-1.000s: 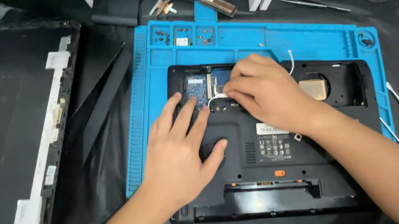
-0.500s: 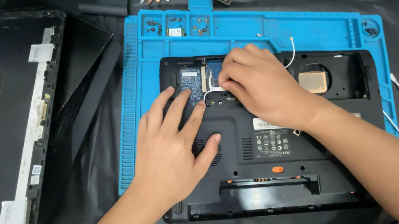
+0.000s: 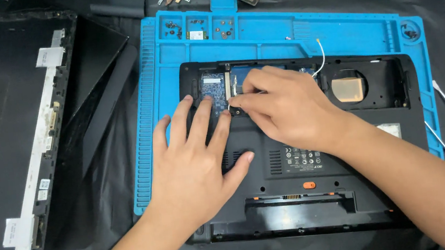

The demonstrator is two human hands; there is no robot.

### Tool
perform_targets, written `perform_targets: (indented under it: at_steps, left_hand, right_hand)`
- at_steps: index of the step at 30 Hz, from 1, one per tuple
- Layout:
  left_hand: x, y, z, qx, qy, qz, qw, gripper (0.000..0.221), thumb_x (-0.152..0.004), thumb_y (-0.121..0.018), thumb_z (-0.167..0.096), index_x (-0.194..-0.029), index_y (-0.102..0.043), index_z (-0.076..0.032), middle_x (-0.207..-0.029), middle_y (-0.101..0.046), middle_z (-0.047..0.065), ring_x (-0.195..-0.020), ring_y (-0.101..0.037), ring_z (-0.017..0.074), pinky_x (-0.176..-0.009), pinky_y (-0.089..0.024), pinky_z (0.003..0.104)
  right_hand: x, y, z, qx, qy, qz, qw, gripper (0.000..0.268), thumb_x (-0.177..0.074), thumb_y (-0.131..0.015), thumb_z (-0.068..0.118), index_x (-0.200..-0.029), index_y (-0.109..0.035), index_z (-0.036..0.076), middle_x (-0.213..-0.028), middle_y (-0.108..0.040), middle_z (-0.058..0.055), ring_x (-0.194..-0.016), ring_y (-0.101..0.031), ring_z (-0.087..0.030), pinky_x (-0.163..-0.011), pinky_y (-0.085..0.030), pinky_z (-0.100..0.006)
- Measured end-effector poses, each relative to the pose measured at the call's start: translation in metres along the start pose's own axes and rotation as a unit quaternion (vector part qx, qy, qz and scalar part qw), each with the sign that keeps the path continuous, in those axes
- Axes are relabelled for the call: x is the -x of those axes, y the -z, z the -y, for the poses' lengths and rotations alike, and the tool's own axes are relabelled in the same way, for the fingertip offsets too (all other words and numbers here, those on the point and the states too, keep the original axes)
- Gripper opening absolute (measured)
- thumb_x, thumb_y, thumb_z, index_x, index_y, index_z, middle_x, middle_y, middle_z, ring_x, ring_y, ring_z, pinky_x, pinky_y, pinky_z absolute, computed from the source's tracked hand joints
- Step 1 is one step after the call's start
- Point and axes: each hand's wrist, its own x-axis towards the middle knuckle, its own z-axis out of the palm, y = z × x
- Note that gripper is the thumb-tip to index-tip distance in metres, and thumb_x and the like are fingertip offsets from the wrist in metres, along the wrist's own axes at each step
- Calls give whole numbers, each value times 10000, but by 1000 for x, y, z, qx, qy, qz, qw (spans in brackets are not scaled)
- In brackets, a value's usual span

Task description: The person reassembles a laptop by connecting a ribbon cable to the motherboard, placing the keyboard, and securing the bottom cover. They then flip the laptop over to connect an internal wire and install a battery before closing the back panel.

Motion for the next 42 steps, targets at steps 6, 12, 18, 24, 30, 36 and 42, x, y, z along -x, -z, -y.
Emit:
perform_targets:
  at_steps: [6,12,18,24,30,36,42]
  left_hand:
    - [-1,0,0,13,4,10,1000,629,-883,-662,-467,-1317,-627,-12,-1420,-531,245,-1367,-424,444,-1072,-345,586]
    - [-2,-1,1,15,16,28,999,683,-873,-650,-488,-1375,-562,-34,-1460,-482,251,-1365,-391,466,-1051,-330,601]
    - [-2,0,0,2,14,35,999,689,-876,-639,-518,-1383,-579,-56,-1458,-497,237,-1369,-389,459,-1053,-325,617]
    - [-2,4,-5,-55,12,23,998,688,-865,-632,-596,-1326,-643,-85,-1414,-550,211,-1372,-388,462,-1051,-321,660]
    - [-1,4,-4,-62,5,13,998,688,-859,-636,-594,-1316,-659,-81,-1425,-528,237,-1390,-375,456,-1055,-326,657]
    - [-1,4,-2,-40,5,5,999,629,-862,-656,-525,-1313,-668,-86,-1454,-506,237,-1399,-374,445,-1073,-327,633]
    - [0,4,-2,-20,12,5,1000,605,-830,-684,-471,-1301,-671,-91,-1471,-485,228,-1402,-369,449,-1080,-322,628]
  right_hand:
    - [-1,0,3,33,43,8,999,338,-773,-755,6,-1107,-747,60,-990,-656,-46,-887,-644,-250,-701,-534,-373]
    - [-2,0,1,38,58,16,997,382,-742,-746,-13,-1117,-754,63,-1032,-673,-37,-882,-615,-245,-709,-525,-368]
    - [-4,4,1,59,89,8,994,427,-715,-747,-2,-1139,-745,51,-1069,-684,-38,-886,-605,-255,-768,-532,-372]
    - [1,-5,-5,50,60,-32,996,323,-802,-782,23,-1121,-742,58,-1038,-668,-41,-893,-615,-246,-767,-532,-366]
    - [0,-6,-5,54,69,-33,996,282,-788,-775,19,-1062,-750,79,-1007,-664,-27,-902,-624,-238,-769,-547,-366]
    - [0,-7,-7,32,84,-16,996,305,-781,-759,11,-1080,-736,66,-1039,-651,-41,-970,-634,-253,-782,-541,-377]
    - [-1,-6,-7,18,99,-10,995,337,-779,-751,11,-1110,-722,63,-1092,-645,-51,-1027,-627,-265,-829,-540,-386]
